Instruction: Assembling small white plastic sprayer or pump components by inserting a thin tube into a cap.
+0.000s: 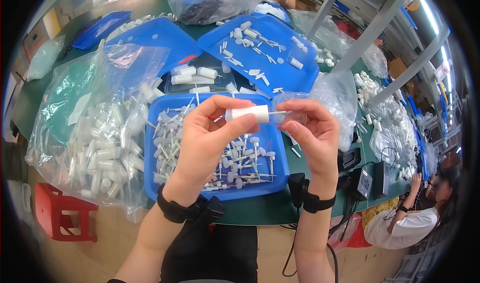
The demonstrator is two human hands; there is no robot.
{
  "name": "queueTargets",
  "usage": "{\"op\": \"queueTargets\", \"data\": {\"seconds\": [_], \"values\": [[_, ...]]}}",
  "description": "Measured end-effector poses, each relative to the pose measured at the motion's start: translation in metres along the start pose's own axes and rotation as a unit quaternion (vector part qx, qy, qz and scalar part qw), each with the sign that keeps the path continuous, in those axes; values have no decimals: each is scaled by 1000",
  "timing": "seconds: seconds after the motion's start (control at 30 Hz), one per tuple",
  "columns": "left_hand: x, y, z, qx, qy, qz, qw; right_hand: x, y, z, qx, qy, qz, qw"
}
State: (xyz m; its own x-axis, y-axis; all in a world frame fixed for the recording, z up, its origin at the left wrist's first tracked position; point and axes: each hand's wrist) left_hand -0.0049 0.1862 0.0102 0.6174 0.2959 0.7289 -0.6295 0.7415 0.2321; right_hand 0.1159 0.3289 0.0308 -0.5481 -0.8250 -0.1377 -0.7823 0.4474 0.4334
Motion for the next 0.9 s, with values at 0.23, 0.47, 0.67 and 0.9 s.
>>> {"op": "queueTargets", "data": {"seconds": [0.23, 0.47, 0.67, 0.9], "values": [[-1, -1, -2, 10, 102, -5, 995, 2, -9, 8, 28, 19, 44, 998], [3, -4, -4, 4, 146, -17, 989, 4, -16, 6, 47, 4, 41, 998], [10, -10, 10, -13, 142, -16, 990, 6, -18, -3, 36, -6, 35, 999], [12, -63, 37, 30, 123, -65, 990, 21, -66, -40, -47, 14, 55, 997]]}}
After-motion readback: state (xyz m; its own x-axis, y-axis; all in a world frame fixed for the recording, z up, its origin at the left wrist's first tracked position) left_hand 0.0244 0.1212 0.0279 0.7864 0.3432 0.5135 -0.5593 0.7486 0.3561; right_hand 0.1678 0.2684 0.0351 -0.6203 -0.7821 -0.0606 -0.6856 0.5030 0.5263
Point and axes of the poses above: each hand's wrist, its own y-axis towards the middle knuckle, its own x-axis out of the palm, z = x × y, and after that the axes turned 13 degrees about -y, right-handed
